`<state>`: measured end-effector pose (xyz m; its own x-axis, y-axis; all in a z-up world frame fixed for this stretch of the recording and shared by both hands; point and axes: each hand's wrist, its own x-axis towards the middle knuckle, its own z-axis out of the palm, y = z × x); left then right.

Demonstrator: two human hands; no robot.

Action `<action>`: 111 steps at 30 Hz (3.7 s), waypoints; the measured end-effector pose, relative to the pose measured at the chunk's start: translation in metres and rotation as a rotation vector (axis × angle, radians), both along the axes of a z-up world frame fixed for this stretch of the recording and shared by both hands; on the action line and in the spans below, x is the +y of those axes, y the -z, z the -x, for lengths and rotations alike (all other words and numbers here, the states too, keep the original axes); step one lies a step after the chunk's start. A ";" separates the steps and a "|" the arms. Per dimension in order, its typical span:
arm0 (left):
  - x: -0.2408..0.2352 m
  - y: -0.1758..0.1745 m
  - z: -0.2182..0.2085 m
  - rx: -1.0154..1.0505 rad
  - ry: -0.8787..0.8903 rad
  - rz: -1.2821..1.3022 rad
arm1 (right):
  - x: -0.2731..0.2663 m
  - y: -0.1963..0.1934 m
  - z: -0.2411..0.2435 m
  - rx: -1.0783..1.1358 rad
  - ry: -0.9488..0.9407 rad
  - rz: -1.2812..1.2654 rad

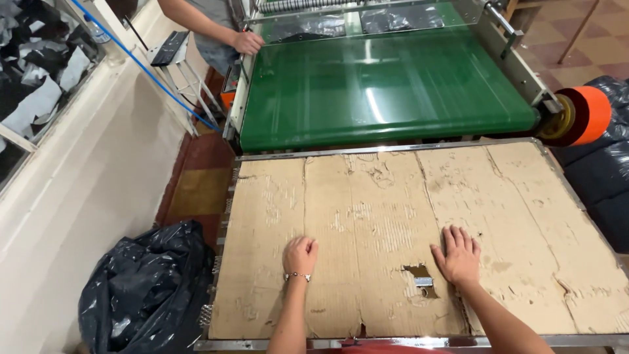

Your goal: Folding plastic bags coming off a conveyor belt and placing them into a basket

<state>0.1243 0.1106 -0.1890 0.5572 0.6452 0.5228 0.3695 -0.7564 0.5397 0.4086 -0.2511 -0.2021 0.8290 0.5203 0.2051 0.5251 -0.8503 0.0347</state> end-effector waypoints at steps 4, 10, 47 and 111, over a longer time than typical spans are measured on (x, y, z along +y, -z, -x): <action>0.000 -0.001 0.000 -0.011 0.005 -0.012 | 0.000 0.001 0.000 0.010 0.004 0.001; -0.001 -0.001 -0.001 -0.040 0.000 -0.013 | 0.000 0.006 -0.003 0.000 0.009 0.011; 0.153 0.034 -0.271 -0.597 -0.051 1.369 | 0.183 -0.042 -0.261 1.398 0.282 -1.923; -0.037 -0.020 0.166 0.407 -0.460 0.532 | 0.066 -0.023 0.061 0.704 -0.037 -0.202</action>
<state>-0.0417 0.0732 -0.1693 0.2560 0.9610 -0.1049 0.8258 -0.1610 0.5405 0.3475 -0.1851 -0.1795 0.7825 0.5589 -0.2745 0.3938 -0.7857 -0.4771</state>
